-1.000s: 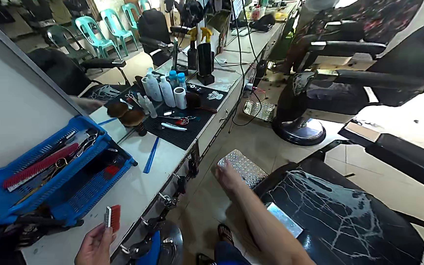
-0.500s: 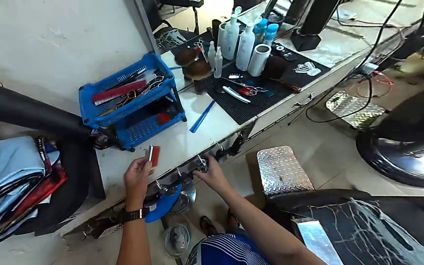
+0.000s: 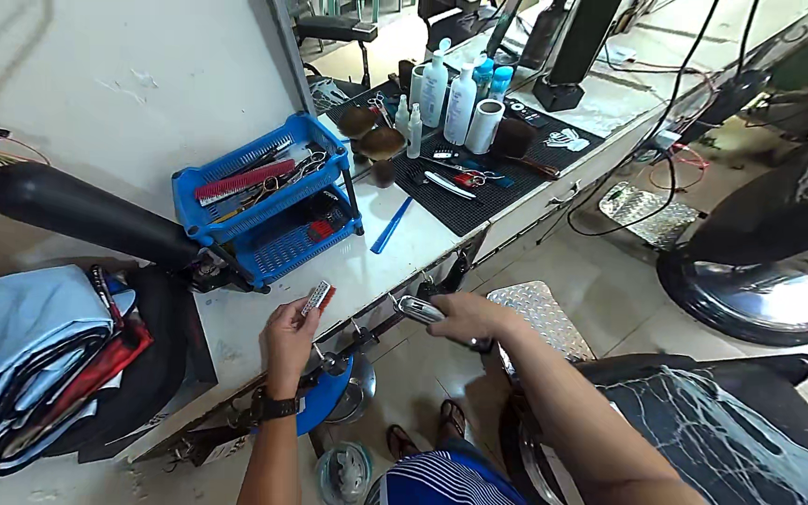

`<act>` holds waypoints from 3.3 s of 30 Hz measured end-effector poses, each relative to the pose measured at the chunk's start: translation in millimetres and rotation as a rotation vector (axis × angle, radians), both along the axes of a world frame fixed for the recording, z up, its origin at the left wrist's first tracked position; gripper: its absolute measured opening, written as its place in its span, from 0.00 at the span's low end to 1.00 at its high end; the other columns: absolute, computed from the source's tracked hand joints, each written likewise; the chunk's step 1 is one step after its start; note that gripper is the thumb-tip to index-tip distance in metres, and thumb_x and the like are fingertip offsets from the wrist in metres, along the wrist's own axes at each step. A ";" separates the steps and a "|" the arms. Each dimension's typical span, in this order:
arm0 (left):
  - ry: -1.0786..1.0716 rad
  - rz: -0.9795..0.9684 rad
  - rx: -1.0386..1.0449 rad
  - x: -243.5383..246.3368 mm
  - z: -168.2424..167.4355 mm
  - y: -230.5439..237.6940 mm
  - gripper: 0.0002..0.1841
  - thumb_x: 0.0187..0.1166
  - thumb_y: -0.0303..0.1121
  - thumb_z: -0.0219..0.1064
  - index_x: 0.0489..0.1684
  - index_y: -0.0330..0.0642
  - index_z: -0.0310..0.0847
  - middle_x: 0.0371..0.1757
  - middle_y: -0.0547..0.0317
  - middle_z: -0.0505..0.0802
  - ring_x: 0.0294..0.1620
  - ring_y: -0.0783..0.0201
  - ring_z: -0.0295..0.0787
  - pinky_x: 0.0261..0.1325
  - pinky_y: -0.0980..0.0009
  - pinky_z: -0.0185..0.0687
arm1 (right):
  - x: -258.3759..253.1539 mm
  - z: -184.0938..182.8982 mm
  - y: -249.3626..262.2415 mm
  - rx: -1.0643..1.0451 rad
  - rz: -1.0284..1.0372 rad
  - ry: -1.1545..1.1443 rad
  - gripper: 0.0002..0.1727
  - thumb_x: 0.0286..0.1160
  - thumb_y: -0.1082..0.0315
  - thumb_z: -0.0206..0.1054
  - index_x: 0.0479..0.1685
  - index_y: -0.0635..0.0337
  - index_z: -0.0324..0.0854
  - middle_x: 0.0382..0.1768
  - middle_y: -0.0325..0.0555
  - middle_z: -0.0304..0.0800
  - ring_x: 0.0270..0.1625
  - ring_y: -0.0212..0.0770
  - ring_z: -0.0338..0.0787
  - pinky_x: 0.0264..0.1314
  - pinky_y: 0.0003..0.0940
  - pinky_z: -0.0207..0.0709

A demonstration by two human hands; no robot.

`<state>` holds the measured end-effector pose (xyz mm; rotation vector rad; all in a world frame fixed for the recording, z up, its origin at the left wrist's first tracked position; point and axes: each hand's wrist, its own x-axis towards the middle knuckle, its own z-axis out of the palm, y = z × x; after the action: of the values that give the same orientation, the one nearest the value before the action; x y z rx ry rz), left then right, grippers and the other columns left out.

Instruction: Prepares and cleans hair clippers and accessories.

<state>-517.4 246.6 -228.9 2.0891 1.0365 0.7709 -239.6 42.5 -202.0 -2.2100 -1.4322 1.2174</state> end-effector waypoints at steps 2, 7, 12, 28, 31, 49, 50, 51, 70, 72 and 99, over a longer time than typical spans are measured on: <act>0.089 0.023 0.121 6.4 6.5 -0.2 0.16 0.79 0.41 0.70 0.58 0.43 0.91 0.50 0.54 0.92 0.42 0.65 0.88 0.48 0.65 0.86 | 10.4 15.6 20.2 -0.035 0.059 -0.088 0.22 0.75 0.49 0.72 0.51 0.61 0.85 0.40 0.57 0.88 0.47 0.58 0.88 0.51 0.66 0.77; 0.237 -0.005 0.267 13.4 12.6 8.6 0.17 0.81 0.43 0.69 0.60 0.46 0.92 0.51 0.52 0.92 0.44 0.60 0.90 0.51 0.58 0.88 | -3.6 43.8 41.7 -0.127 0.091 -0.289 0.20 0.72 0.48 0.74 0.46 0.56 0.87 0.40 0.52 0.90 0.48 0.54 0.90 0.51 0.64 0.79; 0.330 -0.007 0.191 10.6 22.2 14.3 0.26 0.82 0.50 0.67 0.73 0.46 0.84 0.64 0.46 0.89 0.58 0.50 0.89 0.64 0.49 0.84 | 9.5 26.4 42.5 -0.053 0.068 -0.174 0.23 0.73 0.49 0.75 0.52 0.60 0.87 0.42 0.55 0.91 0.49 0.55 0.91 0.55 0.64 0.80; 0.114 -1.102 -0.966 31.1 28.2 -130.1 0.16 0.79 0.37 0.70 0.58 0.38 0.81 0.31 0.65 0.91 0.27 0.72 0.88 0.33 0.74 0.87 | -93.0 113.1 -42.5 0.012 0.574 -0.435 0.36 0.59 0.53 0.84 0.64 0.60 0.73 0.44 0.58 0.87 0.52 0.63 0.88 0.59 0.64 0.76; -0.135 -0.925 -0.968 28.8 4.8 -160.8 0.16 0.83 0.38 0.67 0.60 0.36 0.78 0.31 0.66 0.89 0.28 0.72 0.86 0.35 0.74 0.86 | -49.5 89.3 -89.2 0.653 0.178 -0.414 0.41 0.55 0.46 0.86 0.69 0.58 0.79 0.62 0.52 0.88 0.70 0.55 0.84 0.78 0.58 0.73; 0.556 -0.132 0.358 43.6 39.1 -33.1 0.39 0.87 0.53 0.60 0.88 0.31 0.60 0.82 0.18 0.68 0.81 0.15 0.60 0.75 0.20 0.56 | -116.8 -48.1 -219.3 0.771 -0.895 1.190 0.31 0.68 0.65 0.64 0.74 0.61 0.62 0.47 0.51 0.89 0.36 0.43 0.93 0.40 0.36 0.90; 0.574 -0.136 0.387 43.4 29.4 -24.0 0.35 0.89 0.48 0.58 0.88 0.30 0.60 0.78 0.17 0.72 0.79 0.16 0.65 0.74 0.22 0.60 | -118.0 -50.8 -226.6 0.735 -0.900 1.181 0.32 0.66 0.66 0.64 0.74 0.62 0.63 0.48 0.52 0.90 0.37 0.43 0.93 0.42 0.36 0.90; 0.574 -0.134 0.423 43.8 22.2 -19.5 0.31 0.91 0.43 0.56 0.87 0.30 0.62 0.74 0.17 0.76 0.76 0.17 0.68 0.74 0.24 0.63 | -119.3 -54.3 -233.8 0.706 -0.907 1.172 0.31 0.66 0.66 0.65 0.73 0.62 0.65 0.49 0.52 0.90 0.38 0.43 0.93 0.43 0.37 0.90; 0.182 -0.914 -0.444 22.5 -15.6 -361.7 0.13 0.71 0.33 0.79 0.53 0.45 0.94 0.53 0.61 0.93 0.51 0.70 0.89 0.56 0.72 0.87 | -166.4 -118.4 -291.4 0.608 -1.304 1.466 0.45 0.90 0.33 0.25 0.61 0.61 0.79 0.40 0.50 0.93 0.42 0.42 0.94 0.46 0.40 0.89; 0.258 -0.852 -0.337 30.7 -16.8 -354.2 0.13 0.73 0.36 0.78 0.53 0.44 0.93 0.53 0.58 0.93 0.49 0.68 0.90 0.54 0.71 0.88 | -169.4 -117.7 -293.9 0.578 -1.296 1.471 0.46 0.89 0.32 0.23 0.59 0.60 0.79 0.37 0.50 0.93 0.35 0.42 0.93 0.34 0.37 0.88; 0.677 -1.274 0.185 101.4 -9.0 -320.9 0.11 0.75 0.32 0.75 0.53 0.44 0.92 0.52 0.52 0.92 0.57 0.54 0.90 0.64 0.52 0.84 | -189.3 -107.3 -307.4 0.343 -0.925 1.182 0.20 0.74 0.72 0.67 0.64 0.59 0.70 0.33 0.43 0.83 0.23 0.33 0.84 0.27 0.27 0.83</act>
<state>-416.1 -74.3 -238.0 2.6094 -0.2484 -0.5196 -429.0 -264.9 -309.2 -1.1566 -0.0829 1.3165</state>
